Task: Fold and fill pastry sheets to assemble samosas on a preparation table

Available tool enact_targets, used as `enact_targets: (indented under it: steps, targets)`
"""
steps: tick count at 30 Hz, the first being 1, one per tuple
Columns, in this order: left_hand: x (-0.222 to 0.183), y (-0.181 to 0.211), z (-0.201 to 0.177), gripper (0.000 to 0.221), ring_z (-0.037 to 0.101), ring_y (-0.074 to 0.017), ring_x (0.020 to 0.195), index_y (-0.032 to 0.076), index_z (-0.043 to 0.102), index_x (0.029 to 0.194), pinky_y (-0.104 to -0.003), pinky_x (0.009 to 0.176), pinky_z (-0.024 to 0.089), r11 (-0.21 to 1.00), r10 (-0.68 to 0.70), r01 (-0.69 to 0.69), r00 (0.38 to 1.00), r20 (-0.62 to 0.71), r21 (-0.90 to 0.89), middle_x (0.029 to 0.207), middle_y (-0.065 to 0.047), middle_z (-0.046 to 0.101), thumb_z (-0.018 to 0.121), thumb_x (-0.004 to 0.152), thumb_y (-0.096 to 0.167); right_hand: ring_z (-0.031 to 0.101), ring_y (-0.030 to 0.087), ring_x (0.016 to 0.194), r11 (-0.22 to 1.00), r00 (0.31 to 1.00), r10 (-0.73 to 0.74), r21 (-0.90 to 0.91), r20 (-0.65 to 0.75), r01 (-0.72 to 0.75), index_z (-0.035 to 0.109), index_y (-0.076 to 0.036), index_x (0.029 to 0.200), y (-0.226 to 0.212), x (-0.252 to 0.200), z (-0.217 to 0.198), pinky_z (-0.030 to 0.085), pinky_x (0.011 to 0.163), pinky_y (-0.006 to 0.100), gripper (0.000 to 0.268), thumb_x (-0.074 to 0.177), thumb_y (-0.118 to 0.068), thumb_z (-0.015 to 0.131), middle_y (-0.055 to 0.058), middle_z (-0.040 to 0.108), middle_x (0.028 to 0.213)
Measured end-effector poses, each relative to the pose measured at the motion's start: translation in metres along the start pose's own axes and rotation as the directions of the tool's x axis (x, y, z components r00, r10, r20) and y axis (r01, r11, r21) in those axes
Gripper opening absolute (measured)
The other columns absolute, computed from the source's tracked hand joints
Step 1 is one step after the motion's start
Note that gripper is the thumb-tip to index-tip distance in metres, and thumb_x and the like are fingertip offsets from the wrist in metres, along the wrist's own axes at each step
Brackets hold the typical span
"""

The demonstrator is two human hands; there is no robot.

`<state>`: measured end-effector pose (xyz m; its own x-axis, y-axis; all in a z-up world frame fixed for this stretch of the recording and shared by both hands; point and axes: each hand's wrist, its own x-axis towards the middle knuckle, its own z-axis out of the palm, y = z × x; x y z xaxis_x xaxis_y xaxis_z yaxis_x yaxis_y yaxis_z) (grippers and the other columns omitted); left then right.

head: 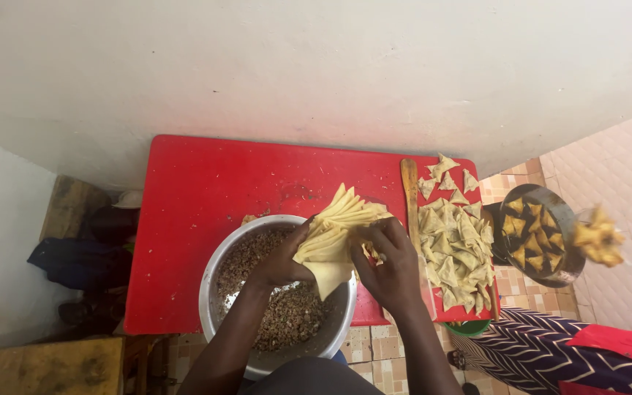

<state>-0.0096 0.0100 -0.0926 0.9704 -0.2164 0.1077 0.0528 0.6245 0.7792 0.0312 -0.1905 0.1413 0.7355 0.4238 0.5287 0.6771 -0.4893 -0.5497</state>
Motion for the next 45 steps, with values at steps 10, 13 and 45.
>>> enact_targets:
  steps: [10, 13, 45]
  targets:
    - [-0.002, 0.010, 0.009, 0.146, 0.063, -0.0356, 0.142, 0.012, 0.030, 0.182, -0.048, 0.110, 0.065, 0.999, -0.009, 0.011, 0.999, -0.043, 0.053, 0.169, -0.027, 0.056, 0.097, 0.058, -0.023, 0.064, 0.022, 0.047, 0.945, 0.984, 0.117, 0.291, 0.134, -0.152, 0.084, -0.007, 0.095, -0.001, -0.013, -0.005, 0.056, 0.052, 0.034, 0.007, 0.091, -0.002, 0.083, 0.005, 0.068, 0.061]
    - [-0.004, 0.028, 0.020, 0.146, 0.057, -0.0364, 0.148, 0.012, 0.027, 0.182, -0.052, 0.118, 0.059, 0.974, -0.028, 0.025, 1.000, 0.009, 0.225, 0.172, -0.027, 0.052, 0.101, 0.059, -0.013, 0.065, 0.027, 0.050, 0.984, 0.997, 0.039, 0.169, 0.073, -0.051, 0.084, -0.004, 0.112, -0.005, 0.001, -0.003, 0.056, 0.052, 0.038, 0.022, 0.091, 0.003, 0.083, 0.013, 0.067, 0.070]
    - [0.030, 0.013, 0.088, 0.105, 0.080, -0.0420, 0.116, 0.009, 0.048, 0.174, -0.052, 0.086, 0.071, 0.985, -0.174, 0.133, 0.823, -0.541, -0.113, 0.143, -0.031, 0.076, 0.080, 0.077, -0.015, 0.072, 0.036, 0.094, 0.977, 0.992, 0.083, -0.203, 0.100, -0.062, 0.081, -0.009, 0.119, 0.030, -0.049, 0.035, 0.064, 0.082, 0.048, 0.039, 0.081, -0.002, 0.077, 0.010, 0.069, 0.099]
